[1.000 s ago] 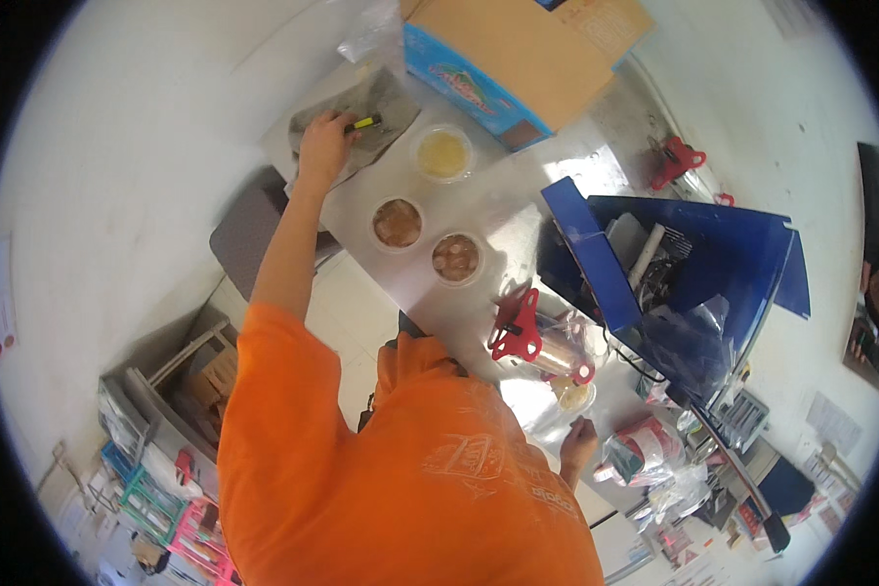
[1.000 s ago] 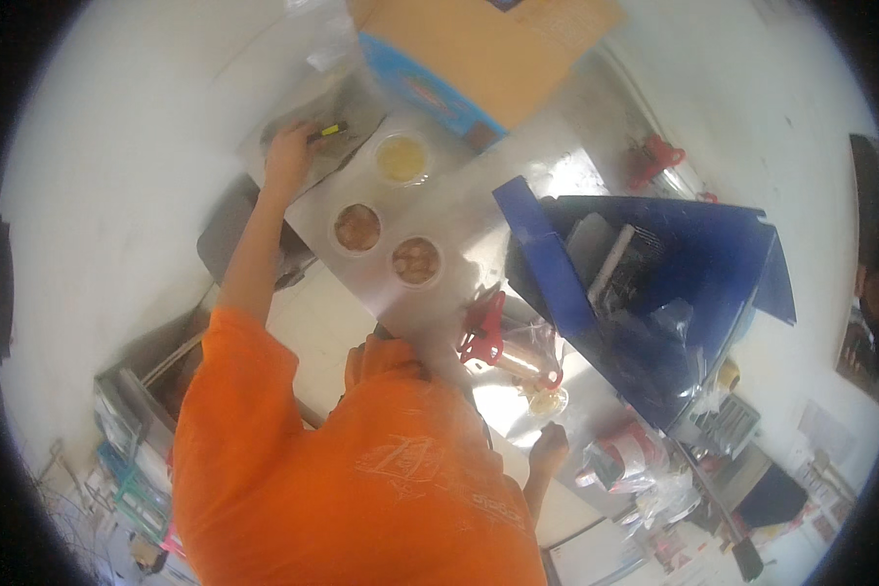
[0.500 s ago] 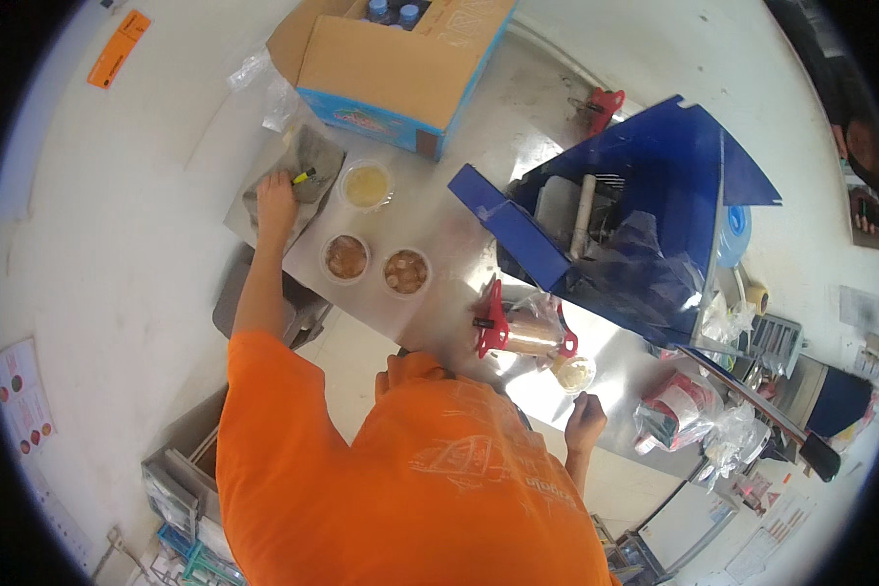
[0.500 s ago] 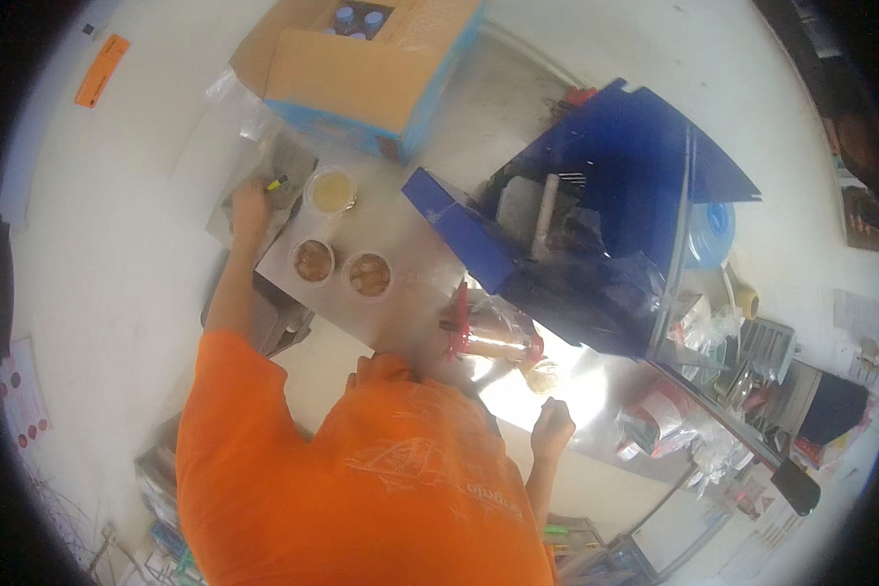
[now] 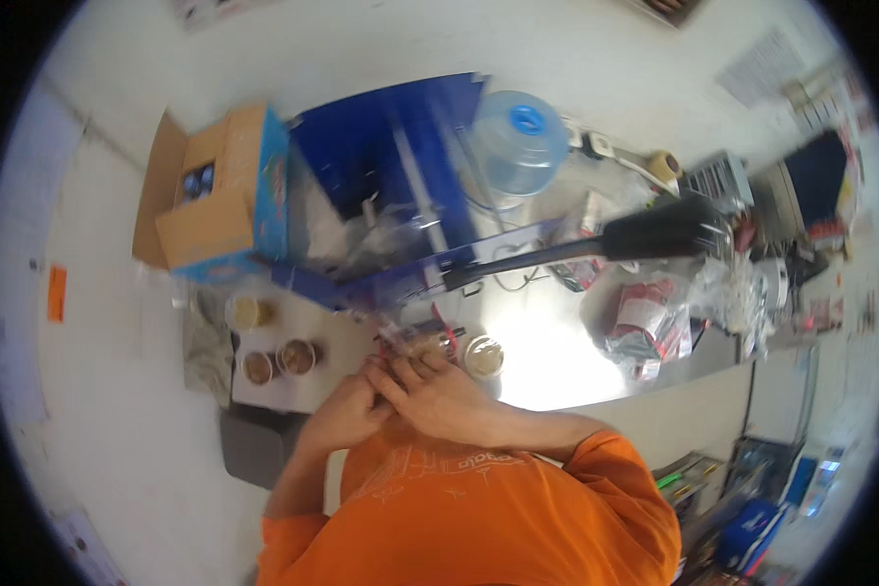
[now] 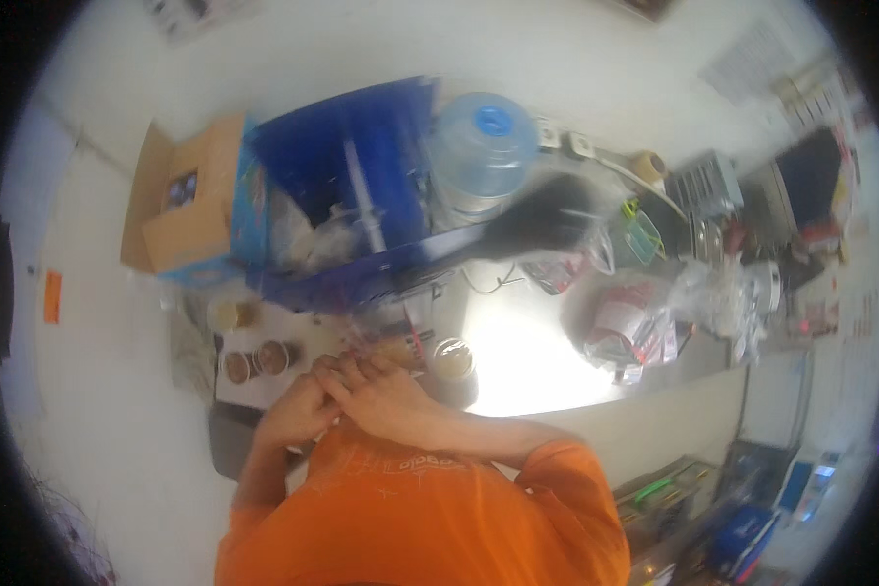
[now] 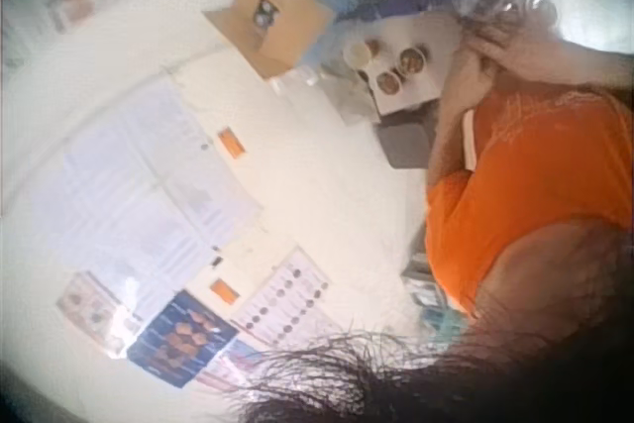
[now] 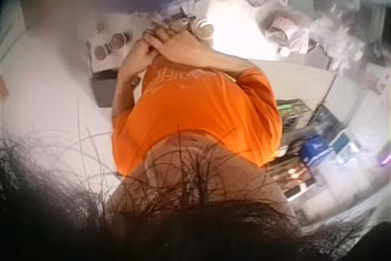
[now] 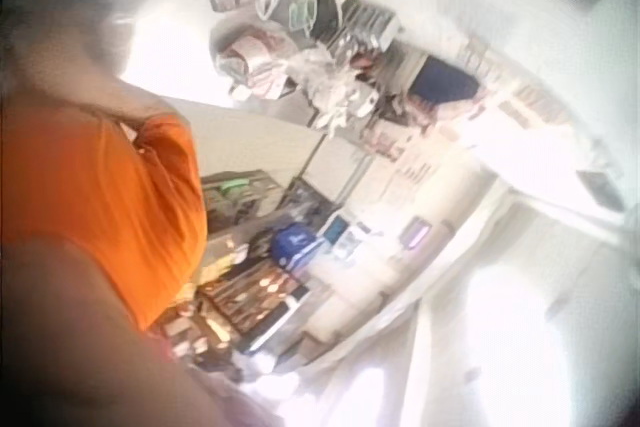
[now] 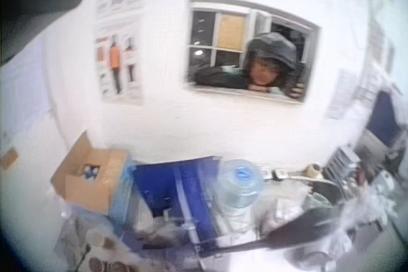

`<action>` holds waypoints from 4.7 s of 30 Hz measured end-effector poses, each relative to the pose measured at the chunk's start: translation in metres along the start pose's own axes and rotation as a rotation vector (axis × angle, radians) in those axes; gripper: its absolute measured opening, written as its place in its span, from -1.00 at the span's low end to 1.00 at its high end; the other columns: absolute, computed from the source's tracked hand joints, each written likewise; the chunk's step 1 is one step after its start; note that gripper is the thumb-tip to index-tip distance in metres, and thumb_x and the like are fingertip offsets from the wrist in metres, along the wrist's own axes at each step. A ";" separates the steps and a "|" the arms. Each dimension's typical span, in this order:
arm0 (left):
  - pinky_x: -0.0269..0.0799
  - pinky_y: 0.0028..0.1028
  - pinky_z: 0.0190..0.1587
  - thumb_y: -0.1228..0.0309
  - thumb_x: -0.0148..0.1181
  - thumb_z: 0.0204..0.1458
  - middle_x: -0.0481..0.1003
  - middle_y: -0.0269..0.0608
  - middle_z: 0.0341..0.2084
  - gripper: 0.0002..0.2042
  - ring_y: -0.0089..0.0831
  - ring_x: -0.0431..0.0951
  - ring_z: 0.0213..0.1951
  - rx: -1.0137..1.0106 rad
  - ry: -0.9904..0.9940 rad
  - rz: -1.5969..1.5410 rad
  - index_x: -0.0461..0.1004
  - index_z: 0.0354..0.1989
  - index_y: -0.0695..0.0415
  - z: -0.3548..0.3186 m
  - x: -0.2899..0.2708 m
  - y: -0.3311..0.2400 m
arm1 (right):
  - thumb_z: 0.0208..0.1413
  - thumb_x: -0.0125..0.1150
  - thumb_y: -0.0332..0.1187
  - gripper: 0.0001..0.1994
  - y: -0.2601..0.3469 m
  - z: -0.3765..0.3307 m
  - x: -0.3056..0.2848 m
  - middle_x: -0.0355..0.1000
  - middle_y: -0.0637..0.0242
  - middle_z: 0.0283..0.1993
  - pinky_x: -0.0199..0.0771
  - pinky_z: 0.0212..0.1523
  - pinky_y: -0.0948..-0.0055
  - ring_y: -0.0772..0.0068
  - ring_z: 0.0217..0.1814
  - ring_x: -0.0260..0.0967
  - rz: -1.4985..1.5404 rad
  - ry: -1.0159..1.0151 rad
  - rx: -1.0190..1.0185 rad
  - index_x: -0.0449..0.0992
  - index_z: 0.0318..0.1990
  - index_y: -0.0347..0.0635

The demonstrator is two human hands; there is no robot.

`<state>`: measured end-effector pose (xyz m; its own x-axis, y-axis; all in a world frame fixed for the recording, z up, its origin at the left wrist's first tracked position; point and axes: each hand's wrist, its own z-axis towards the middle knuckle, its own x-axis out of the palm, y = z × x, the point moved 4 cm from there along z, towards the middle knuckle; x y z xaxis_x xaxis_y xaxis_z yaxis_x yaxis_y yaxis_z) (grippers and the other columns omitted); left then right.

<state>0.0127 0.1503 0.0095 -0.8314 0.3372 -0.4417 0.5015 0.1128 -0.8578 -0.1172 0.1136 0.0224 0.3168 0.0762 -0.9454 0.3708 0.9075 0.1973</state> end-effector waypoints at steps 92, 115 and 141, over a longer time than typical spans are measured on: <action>0.64 -0.39 -0.28 -0.13 0.52 -0.42 0.53 0.20 -0.13 0.12 -0.18 0.67 -0.27 -0.729 -0.610 0.550 0.12 0.25 0.41 0.188 -0.082 -0.083 | -0.27 0.20 -0.40 -0.82 -0.299 -0.019 0.009 0.21 0.29 -0.48 0.22 -0.63 0.51 0.45 -0.57 0.21 0.430 0.250 0.127 0.50 -0.44 -0.28; 0.62 -0.35 -0.17 -0.18 0.48 -0.38 0.53 0.13 -0.10 0.13 -0.21 0.66 -0.21 -0.720 -0.598 0.505 0.08 0.30 0.32 0.193 -0.082 -0.085 | -0.11 0.34 -0.35 -0.78 -0.318 -0.020 0.014 0.19 0.33 -0.50 0.22 -0.71 0.51 0.51 -0.59 0.28 0.649 0.153 0.187 0.43 -0.46 -0.29; 0.60 -0.35 -0.15 -0.28 0.41 -0.38 0.52 0.10 -0.08 0.12 -0.19 0.65 -0.18 -0.760 -0.579 0.611 0.13 0.29 0.27 0.190 -0.081 -0.090 | 0.06 0.25 -0.21 -0.70 -0.317 -0.026 0.015 0.34 0.18 -0.46 0.28 -0.66 0.37 0.23 -0.59 0.38 0.663 0.227 -0.016 0.47 -0.55 -0.26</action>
<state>-0.0107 -0.0645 0.0721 -0.2844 0.0700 -0.9562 0.7125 0.6827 -0.1619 -0.2524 -0.1622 -0.0607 0.2810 0.6988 -0.6578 0.1492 0.6453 0.7492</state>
